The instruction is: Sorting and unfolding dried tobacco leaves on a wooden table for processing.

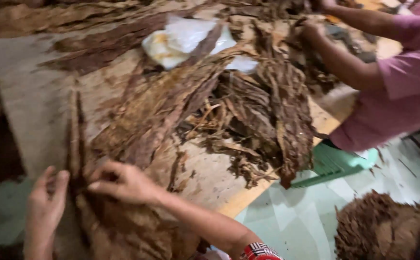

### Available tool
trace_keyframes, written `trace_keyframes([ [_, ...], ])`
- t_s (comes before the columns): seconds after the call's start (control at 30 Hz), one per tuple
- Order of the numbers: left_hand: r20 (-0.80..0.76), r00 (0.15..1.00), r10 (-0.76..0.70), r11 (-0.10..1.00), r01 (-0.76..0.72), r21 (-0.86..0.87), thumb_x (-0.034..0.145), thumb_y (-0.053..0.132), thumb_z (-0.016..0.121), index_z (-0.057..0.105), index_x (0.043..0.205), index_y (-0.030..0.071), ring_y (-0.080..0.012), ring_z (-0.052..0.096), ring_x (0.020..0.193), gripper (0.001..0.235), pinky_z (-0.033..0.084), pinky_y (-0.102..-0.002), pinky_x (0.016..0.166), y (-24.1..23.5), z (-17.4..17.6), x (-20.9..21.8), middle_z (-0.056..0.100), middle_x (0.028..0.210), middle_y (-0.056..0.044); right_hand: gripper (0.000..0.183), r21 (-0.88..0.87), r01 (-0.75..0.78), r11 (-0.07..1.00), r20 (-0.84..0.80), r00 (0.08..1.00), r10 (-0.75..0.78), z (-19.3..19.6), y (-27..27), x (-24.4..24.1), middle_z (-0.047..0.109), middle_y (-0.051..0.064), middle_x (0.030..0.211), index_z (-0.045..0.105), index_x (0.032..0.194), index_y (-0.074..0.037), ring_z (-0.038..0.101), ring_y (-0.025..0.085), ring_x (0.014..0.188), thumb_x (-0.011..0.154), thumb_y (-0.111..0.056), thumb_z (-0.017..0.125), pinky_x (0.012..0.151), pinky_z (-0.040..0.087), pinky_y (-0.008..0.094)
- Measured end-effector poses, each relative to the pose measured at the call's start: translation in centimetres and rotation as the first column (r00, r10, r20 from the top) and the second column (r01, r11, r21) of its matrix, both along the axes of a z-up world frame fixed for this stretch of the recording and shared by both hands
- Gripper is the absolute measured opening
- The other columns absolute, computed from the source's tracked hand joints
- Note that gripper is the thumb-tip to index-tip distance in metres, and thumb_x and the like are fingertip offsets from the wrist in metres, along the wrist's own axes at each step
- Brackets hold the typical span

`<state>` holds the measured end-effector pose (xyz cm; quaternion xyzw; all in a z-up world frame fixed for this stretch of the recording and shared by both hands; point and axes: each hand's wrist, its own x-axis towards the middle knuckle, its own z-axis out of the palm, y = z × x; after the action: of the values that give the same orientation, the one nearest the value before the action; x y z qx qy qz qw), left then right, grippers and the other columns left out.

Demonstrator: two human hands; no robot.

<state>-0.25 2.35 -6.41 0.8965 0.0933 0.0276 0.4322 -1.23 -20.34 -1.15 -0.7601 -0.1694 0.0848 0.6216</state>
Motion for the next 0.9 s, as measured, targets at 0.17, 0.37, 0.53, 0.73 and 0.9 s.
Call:
trace_keyframes([
  [0.17, 0.123, 0.989, 0.083, 0.954, -0.043, -0.296, 0.117, 0.061, 0.045, 0.068, 0.116, -0.005, -0.0322, 0.058, 0.101, 0.069, 0.041, -0.046, 0.079, 2.8, -7.4, 2.4, 0.066, 0.103, -0.023, 0.016, 0.414, -0.165, 0.895, 0.036, 0.986, 0.165, 1.7, -0.4, -1.5, 0.065, -0.005, 0.120, 0.063, 0.110, -0.020, 0.056, 0.005, 0.124, 0.097, -0.025, 0.069, 0.121, 0.040, 0.026],
  [0.37, 0.156, 0.975, 0.157, 0.987, -0.150, -0.055, 0.124, 0.017, 0.059, 0.070, 0.119, -0.005, -0.0158, 0.047, 0.089, 0.024, 0.039, -0.037, 0.069, -3.2, 2.9, -0.8, 0.066, 0.094, -0.016, 0.052, 0.526, -0.075, 0.847, -0.322, 0.904, 0.280, 8.0, -3.7, -1.8, 0.062, 0.008, 0.119, 0.051, 0.126, -0.009, 0.061, 0.016, 0.114, 0.081, -0.017, 0.076, 0.101, 0.051, 0.028],
  [0.53, 0.451, 0.892, -0.022, 0.969, -0.092, 0.228, 0.120, 0.032, 0.062, 0.072, 0.112, 0.004, -0.0316, 0.067, 0.085, 0.031, 0.046, -0.041, 0.072, -8.2, 6.3, -2.1, 0.069, 0.091, -0.018, 0.059, 0.342, 0.191, 0.920, -0.341, 0.937, -0.068, 9.0, -4.5, -1.4, 0.066, 0.005, 0.105, 0.059, 0.116, -0.005, 0.062, 0.015, 0.090, 0.071, -0.040, 0.076, 0.079, 0.052, 0.028],
  [0.73, 0.320, 0.947, 0.020, 0.977, -0.088, 0.197, 0.122, 0.024, 0.059, 0.029, 0.074, 0.005, -0.0229, 0.020, 0.058, 0.059, 0.018, -0.044, 0.058, -9.0, 8.2, -1.2, 0.019, 0.065, -0.010, 0.027, 0.372, 0.281, 0.885, -0.374, 0.918, -0.135, 6.8, -8.9, -2.1, 0.068, 0.008, 0.092, 0.060, 0.110, -0.006, 0.067, 0.015, 0.069, 0.095, -0.027, 0.067, 0.059, 0.059, 0.022],
  [0.9, 0.405, 0.913, -0.054, 0.989, -0.007, 0.148, 0.122, 0.013, 0.060, 0.029, 0.070, 0.001, -0.0200, 0.020, 0.061, 0.061, 0.020, -0.040, 0.061, -7.5, 8.3, -0.9, 0.017, 0.064, -0.011, 0.021, 0.363, 0.360, 0.859, -0.284, 0.921, -0.266, 2.5, -13.0, -2.0, 0.064, 0.000, 0.082, 0.063, 0.095, -0.009, 0.061, 0.009, 0.066, 0.094, -0.030, 0.066, 0.057, 0.051, 0.019],
])
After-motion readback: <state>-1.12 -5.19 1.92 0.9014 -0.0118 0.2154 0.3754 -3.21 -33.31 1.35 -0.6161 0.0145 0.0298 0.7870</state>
